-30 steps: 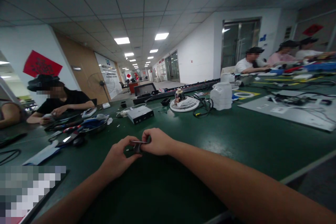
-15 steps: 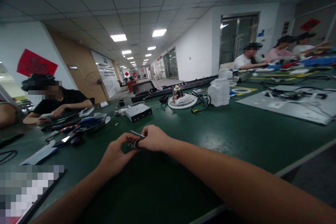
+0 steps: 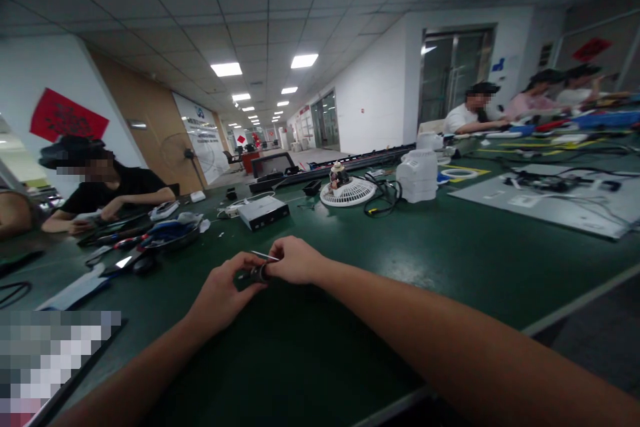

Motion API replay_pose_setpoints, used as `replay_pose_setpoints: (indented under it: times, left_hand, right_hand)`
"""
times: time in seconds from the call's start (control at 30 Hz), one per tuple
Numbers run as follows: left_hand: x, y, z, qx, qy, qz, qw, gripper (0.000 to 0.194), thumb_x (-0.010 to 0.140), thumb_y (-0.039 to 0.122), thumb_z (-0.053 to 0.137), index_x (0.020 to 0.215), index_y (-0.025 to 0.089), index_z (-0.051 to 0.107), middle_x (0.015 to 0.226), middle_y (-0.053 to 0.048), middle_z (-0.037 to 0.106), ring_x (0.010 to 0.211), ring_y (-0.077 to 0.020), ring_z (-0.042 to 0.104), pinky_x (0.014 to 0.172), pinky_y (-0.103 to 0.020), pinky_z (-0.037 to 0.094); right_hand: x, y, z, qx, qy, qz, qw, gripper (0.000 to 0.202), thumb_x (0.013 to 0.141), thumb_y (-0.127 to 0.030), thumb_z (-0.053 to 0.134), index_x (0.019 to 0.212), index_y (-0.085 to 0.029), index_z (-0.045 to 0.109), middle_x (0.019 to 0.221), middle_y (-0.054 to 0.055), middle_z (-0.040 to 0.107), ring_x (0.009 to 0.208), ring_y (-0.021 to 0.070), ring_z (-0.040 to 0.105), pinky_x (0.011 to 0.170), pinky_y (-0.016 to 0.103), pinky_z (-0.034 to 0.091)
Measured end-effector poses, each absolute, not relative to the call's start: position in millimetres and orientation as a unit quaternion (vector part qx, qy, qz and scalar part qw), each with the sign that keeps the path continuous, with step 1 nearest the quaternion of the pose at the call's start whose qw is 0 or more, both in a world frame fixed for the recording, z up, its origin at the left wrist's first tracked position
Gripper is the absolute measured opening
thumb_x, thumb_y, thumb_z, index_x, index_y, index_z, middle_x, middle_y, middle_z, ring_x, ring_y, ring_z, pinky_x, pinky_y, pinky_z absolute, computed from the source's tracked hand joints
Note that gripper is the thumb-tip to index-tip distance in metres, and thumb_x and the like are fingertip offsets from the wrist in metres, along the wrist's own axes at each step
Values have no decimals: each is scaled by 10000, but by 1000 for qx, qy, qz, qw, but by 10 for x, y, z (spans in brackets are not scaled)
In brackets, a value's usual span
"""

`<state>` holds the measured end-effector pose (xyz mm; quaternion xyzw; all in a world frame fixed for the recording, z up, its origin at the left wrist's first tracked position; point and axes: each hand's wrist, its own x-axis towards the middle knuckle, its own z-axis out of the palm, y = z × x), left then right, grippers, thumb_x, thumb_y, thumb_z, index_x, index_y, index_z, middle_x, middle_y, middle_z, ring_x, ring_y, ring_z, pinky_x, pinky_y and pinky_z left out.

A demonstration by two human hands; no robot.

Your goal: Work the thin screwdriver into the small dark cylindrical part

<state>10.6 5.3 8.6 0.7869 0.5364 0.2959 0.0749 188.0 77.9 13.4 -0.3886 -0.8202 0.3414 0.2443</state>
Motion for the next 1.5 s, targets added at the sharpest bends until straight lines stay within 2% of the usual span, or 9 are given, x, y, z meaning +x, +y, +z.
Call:
replay_pose_setpoints:
  times: [0.13,0.23,0.3,0.43,0.6,0.73,0.97,1.17,1.5]
  left_hand:
    - [94,85,58,774,555,297,64,260,789,207,657,1041,261,625,1023,-18,703,966,-237,641,831,-373,489]
    - [60,125,43,738,596,311,60,261,766,195,663,1017,258,632,985,-13,716,964,-240,656,823,-372,500]
    - [30,147,44,712,619,325,66,255,751,186,669,997,247,636,963,-14,723,943,-235,672,815,-365,512]
    - [-3,155,57,690,631,346,84,239,738,210,680,972,234,638,932,-15,731,896,-228,690,788,-358,531]
    - [22,117,41,739,578,339,70,265,736,224,687,997,242,643,952,-11,721,901,-223,677,777,-351,522]
    - [31,106,26,743,573,344,31,261,775,256,660,1036,255,647,985,-12,713,921,-225,662,796,-366,511]
    - [50,101,33,764,564,314,1,264,750,226,670,1013,256,677,969,-13,720,919,-236,650,803,-371,499]
    - [42,90,54,769,564,300,-15,256,762,214,663,1015,253,681,997,-15,720,955,-248,634,833,-396,485]
    - [12,118,33,768,569,291,-36,251,772,220,644,1016,255,687,997,-23,724,939,-258,640,840,-424,489]
  right_hand:
    - [1907,797,153,-389,-822,350,223,234,796,-341,663,929,-150,645,845,34,680,642,128,604,531,218,415]
    - [1987,854,182,-397,-862,205,238,284,881,-399,561,959,-153,681,917,83,705,757,187,634,625,272,444]
    - [2056,919,192,-373,-895,104,221,254,896,-347,542,995,-176,702,938,84,715,815,214,638,688,301,446]
    - [2144,1009,186,-270,-945,18,185,243,892,-246,547,1043,-199,731,983,85,709,911,223,616,780,315,439]
    - [2090,904,198,-224,-956,-23,189,255,897,-274,538,1063,-213,722,942,60,718,875,210,619,746,306,435]
    - [2056,792,250,-253,-947,-80,183,252,893,-267,499,976,-207,730,901,61,723,824,212,637,673,299,420]
    - [2058,744,283,-254,-953,-76,147,276,887,-293,483,1013,-244,723,910,46,736,812,214,658,668,298,422]
    - [2024,711,277,-283,-951,-73,102,270,860,-304,487,946,-247,736,875,51,741,780,229,665,658,308,430]
    - [2038,743,284,-343,-929,-41,130,279,857,-311,503,966,-246,752,853,71,737,763,225,657,655,297,449]
